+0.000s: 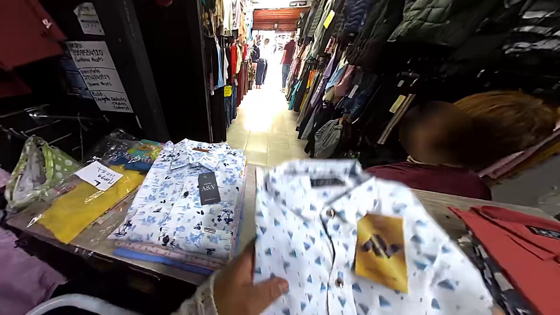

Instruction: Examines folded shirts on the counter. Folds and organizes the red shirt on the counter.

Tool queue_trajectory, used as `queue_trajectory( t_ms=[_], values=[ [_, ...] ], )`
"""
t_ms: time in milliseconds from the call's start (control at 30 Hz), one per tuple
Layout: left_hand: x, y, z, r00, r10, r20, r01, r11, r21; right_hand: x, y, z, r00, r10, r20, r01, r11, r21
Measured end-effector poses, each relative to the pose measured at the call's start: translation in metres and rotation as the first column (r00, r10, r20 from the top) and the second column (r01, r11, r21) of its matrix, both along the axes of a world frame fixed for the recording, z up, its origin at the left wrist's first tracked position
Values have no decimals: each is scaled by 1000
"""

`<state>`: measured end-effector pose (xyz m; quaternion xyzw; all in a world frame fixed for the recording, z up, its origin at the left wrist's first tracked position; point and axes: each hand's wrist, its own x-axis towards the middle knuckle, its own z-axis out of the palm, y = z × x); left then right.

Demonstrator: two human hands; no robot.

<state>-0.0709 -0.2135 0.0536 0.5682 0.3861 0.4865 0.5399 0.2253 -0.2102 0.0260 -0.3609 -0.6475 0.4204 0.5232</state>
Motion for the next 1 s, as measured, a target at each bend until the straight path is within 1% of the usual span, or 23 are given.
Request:
queue_trajectory(
  t_ms=[33, 67, 100, 133, 200, 267, 300, 333, 367, 433, 467, 500, 533, 567, 633, 700, 800, 900, 933, 967, 1000],
  values=[
    [-13, 3, 13, 995, 82, -49, -77, 992, 103, -6, 9, 11, 998, -70, 4, 70, 996, 47],
    [-28, 7, 28, 981, 173, -87, -154, 970, 189, -17, 17, 28, 992, -125, -9, 125, 991, 56],
    [-45, 13, 48, 962, 246, -117, -211, 945, 250, -25, 27, 46, 992, -125, -20, 126, 991, 38],
    [-66, 20, 69, 947, 276, -162, -216, 925, 313, -37, 39, 62, 996, -68, -52, 70, 997, 35],
    [-109, 41, 109, 921, 317, -227, -212, 895, 392, -83, 63, 89, 984, 86, -157, -75, 994, 76],
    [-152, 65, 134, 874, 391, -289, -266, 882, 390, -139, 84, 101, 942, 195, -272, -185, 981, 60],
    [-172, 79, 136, 840, 437, -323, -319, 877, 359, -166, 92, 99, 924, 204, -323, -214, 977, 3],
    [-193, 92, 131, 799, 469, -376, -359, 874, 326, -190, 99, 90, 917, 189, -351, -230, 970, -77],
    [-211, 102, 117, 752, 484, -447, -392, 874, 286, -210, 106, 74, 924, 182, -337, -244, 957, -154],
    [-237, 112, 72, 657, 458, -599, -480, 867, 136, -236, 120, 28, 958, 171, -229, -235, 928, -290],
    [-246, 112, 46, 633, 425, -648, -518, 854, 55, -242, 126, 4, 972, 171, -159, -218, 908, -357],
    [-254, 109, 22, 625, 397, -672, -535, 845, 2, -243, 129, -12, 979, 177, -105, -204, 889, -410],
    [-261, 106, 2, 633, 374, -678, -538, 842, -37, -239, 129, -19, 978, 194, -75, -207, 874, -440],
    [-268, 102, -12, 650, 349, -675, -531, 844, -75, -233, 127, -17, 973, 227, -46, -222, 856, -467],
    [-266, 90, -21, 685, 345, -641, -524, 845, -106, -223, 117, -5, 941, 338, 10, -288, 817, -499],
    [-258, 84, -21, 678, 395, -620, -552, 831, -74, -222, 112, -2, 922, 383, 46, -312, 810, -498],
    [-237, 80, -15, 607, 488, -627, -624, 781, 3, -224, 116, -8, 919, 386, 86, -307, 833, -461],
    [-232, 67, -18, 553, 494, -671, -650, 759, 22, -216, 114, -11, 891, 432, 137, -332, 828, -452],
    [-233, 62, -14, 515, 461, -723, -659, 752, 10, -211, 112, -13, 881, 436, 182, -324, 838, -439],
    [-234, 58, -6, 449, 405, -797, -667, 745, 3, -205, 110, -14, 876, 401, 267, -287, 879, -380],
    [-238, 54, -1, 333, 375, -865, -676, 735, 58, -199, 107, -14, 879, 302, 368, -222, 944, -246]
  ],
)
